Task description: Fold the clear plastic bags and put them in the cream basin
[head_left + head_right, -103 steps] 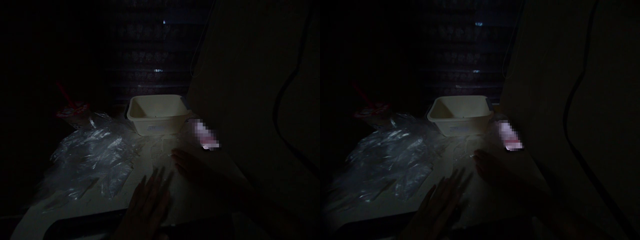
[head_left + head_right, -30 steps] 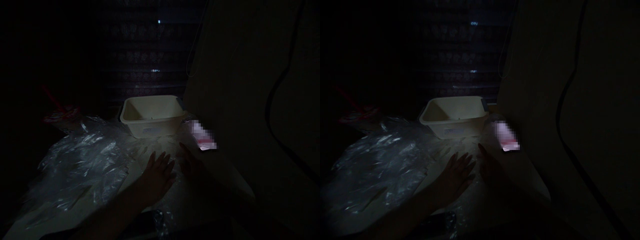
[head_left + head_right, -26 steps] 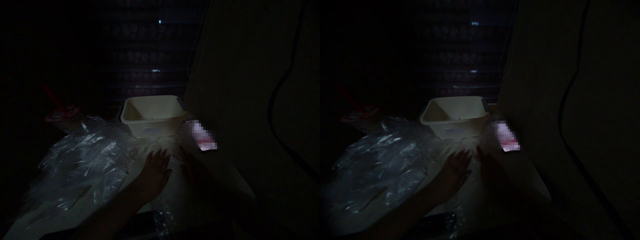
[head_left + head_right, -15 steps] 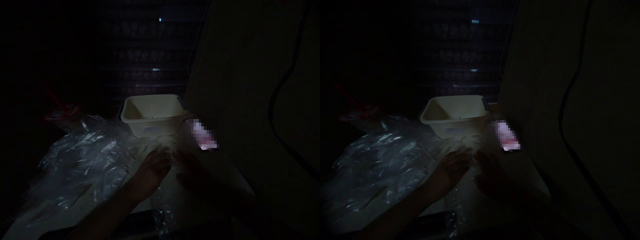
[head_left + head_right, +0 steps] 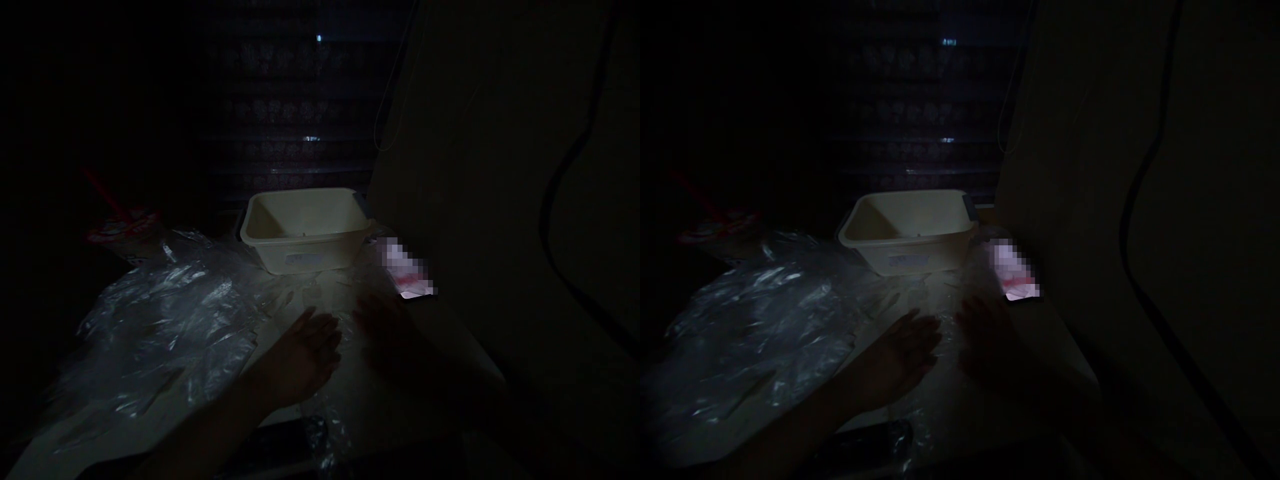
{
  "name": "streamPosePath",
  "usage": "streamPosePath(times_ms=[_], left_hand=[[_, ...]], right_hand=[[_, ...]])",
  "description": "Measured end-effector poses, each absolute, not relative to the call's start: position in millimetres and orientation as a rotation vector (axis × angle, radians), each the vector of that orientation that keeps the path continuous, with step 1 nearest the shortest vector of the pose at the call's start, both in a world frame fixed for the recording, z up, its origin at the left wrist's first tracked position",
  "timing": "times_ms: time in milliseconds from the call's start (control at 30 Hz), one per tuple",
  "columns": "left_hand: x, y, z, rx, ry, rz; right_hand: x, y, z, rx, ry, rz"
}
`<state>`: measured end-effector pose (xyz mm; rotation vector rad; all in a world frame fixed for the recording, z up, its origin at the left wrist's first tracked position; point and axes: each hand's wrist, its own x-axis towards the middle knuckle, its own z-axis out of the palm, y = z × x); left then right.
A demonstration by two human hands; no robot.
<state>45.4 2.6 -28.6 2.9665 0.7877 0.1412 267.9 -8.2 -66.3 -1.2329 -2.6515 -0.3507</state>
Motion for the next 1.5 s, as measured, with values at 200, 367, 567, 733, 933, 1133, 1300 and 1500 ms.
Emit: streamPosePath(times_ms=[200, 367, 567, 733, 933, 1133, 1300, 1500], left_hand=[[47, 2, -27, 2.943, 0.765, 0.113], [42, 1, -31, 2.908, 0.812, 0.043], [39, 0, -28, 2.924, 0.833, 0.03], [43, -3, -26, 2.942, 0.861, 0.057], [46, -2, -29, 2.93, 0.899, 0.067], [66, -13, -25, 2.887, 0.916, 0.081], [89, -26, -30, 2.857, 1.127, 0.072], [83, -26, -41, 2.908, 1.199, 0.103]], right_hand=[[262, -11, -64, -1.284, -2.675, -0.357], [263, -19, -64, -1.284, -2.719, -0.304], [262, -18, -63, -1.301, -2.702, -0.283], [255, -22, -61, -1.327, -2.675, -0.234], [256, -26, -63, -1.288, -2.656, -0.209], [256, -24, -74, -1.298, -2.594, -0.277], [258, -22, -81, -1.28, -2.589, -0.255], [255, -27, -67, -1.301, -2.607, -0.252]])
